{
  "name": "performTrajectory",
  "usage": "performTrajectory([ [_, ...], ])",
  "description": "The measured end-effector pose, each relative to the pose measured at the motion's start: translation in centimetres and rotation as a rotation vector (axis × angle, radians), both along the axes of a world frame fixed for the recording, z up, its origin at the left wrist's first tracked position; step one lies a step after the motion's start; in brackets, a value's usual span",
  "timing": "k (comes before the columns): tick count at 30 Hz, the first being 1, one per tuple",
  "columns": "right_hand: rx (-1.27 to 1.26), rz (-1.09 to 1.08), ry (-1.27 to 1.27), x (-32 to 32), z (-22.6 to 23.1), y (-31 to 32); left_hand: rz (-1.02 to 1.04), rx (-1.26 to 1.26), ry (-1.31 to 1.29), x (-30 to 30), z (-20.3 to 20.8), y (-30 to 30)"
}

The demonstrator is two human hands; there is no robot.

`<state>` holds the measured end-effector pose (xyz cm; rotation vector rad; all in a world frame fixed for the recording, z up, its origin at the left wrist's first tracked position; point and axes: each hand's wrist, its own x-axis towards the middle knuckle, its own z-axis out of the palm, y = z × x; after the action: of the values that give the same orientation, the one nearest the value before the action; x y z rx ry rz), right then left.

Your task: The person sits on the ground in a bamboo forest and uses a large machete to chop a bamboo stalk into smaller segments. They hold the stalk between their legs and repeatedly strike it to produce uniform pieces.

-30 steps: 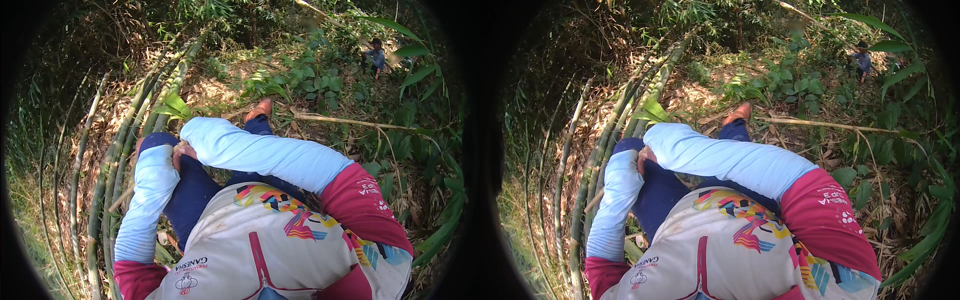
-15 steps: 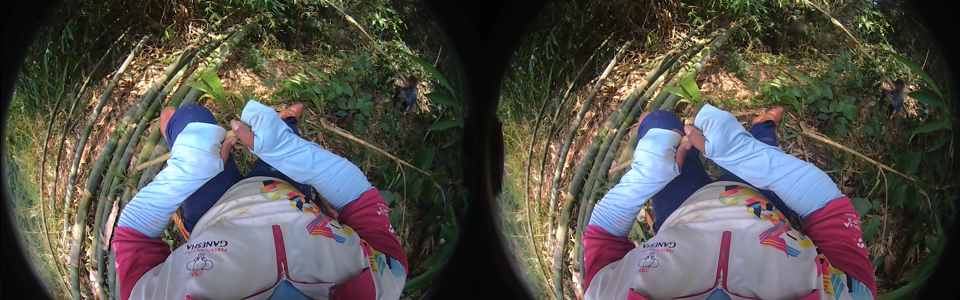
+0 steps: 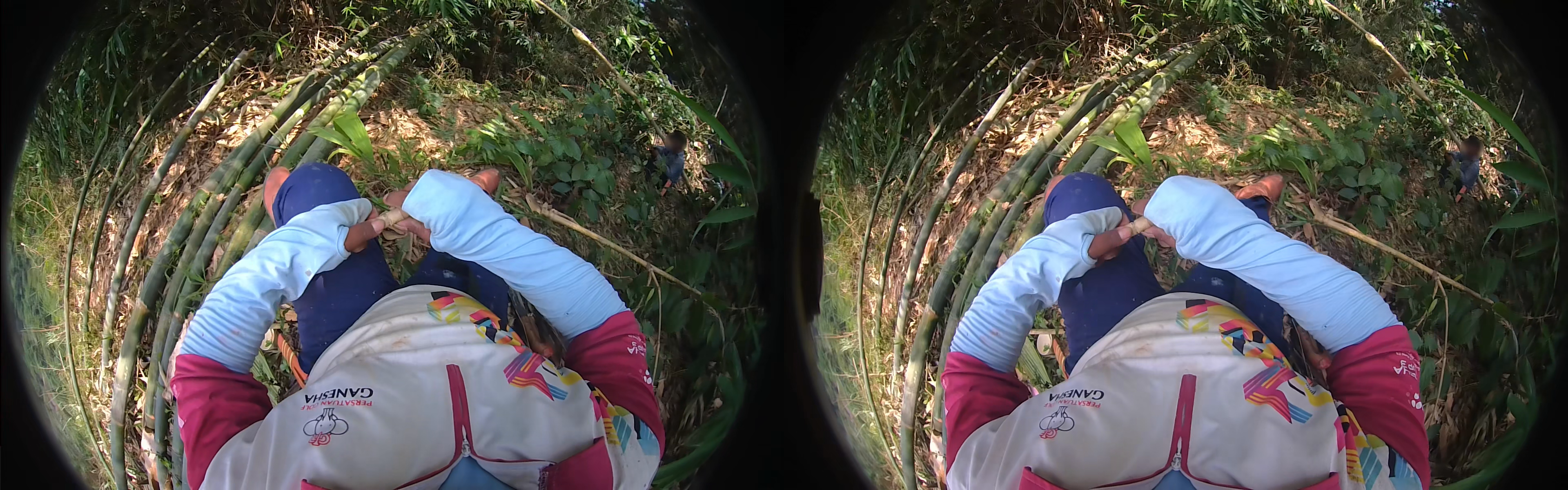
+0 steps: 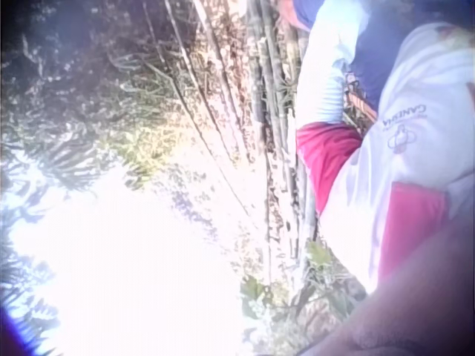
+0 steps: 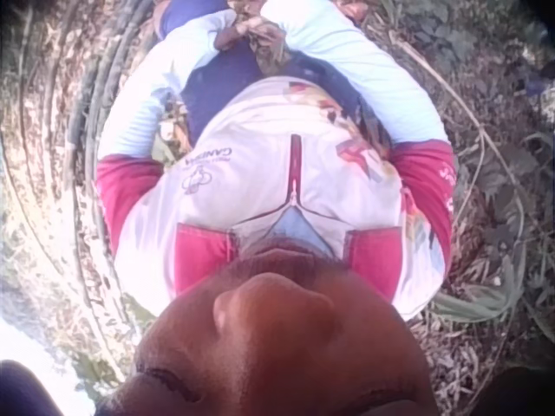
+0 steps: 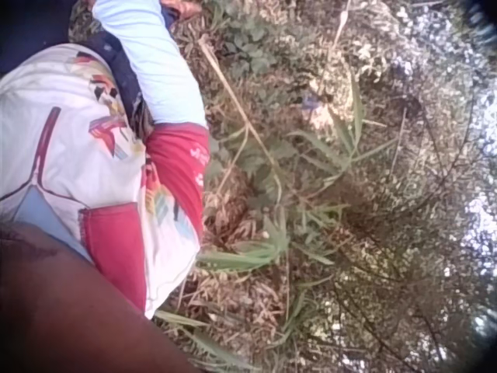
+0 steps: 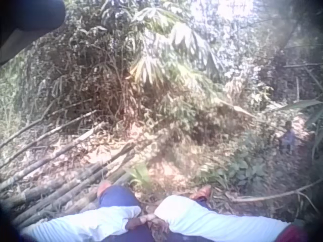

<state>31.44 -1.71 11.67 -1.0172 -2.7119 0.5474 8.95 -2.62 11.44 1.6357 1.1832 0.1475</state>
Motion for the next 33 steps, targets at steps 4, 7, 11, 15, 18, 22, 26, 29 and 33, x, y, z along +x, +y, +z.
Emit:
performTrajectory([
  [4,-0.257,-0.103,-0.089,-0.1,1.2,0.3,-0.034,0.432,0.081,0.9,-0.1,-0.6],
  [7,-0.456,-0.249,0.035,0.2,-1.0,0.9,-0.061,0.851,0.214,2.6,0.3,-1.8],
  [11,-0.180,-0.241,0.099,1.8,-2.4,0.7,-0.181,0.960,0.458,4.1,-0.8,-0.3],
  [15,-0.143,-0.270,0.163,-0.2,-2.8,2.1,-0.138,1.217,0.416,2.6,-1.9,-0.2],
  [18,-0.228,-0.153,0.251,0.3,-5.6,3.6,-0.144,1.188,0.279,2.7,-3.3,0.7],
  [22,-0.169,-0.157,0.365,1.4,-8.4,3.5,-0.181,0.938,0.596,3.3,-5.7,2.4],
  [26,-0.127,-0.199,0.262,0.9,-6.8,2.9,-0.199,0.938,0.505,2.0,-6.4,3.5],
  [29,-0.099,-0.222,0.246,1.2,-7.1,2.6,-0.169,1.068,0.490,3.3,-5.4,2.2],
  [33,-0.031,-0.209,0.341,1.1,-8.2,2.5,-0.171,1.064,0.495,3.8,-4.4,1.9],
])
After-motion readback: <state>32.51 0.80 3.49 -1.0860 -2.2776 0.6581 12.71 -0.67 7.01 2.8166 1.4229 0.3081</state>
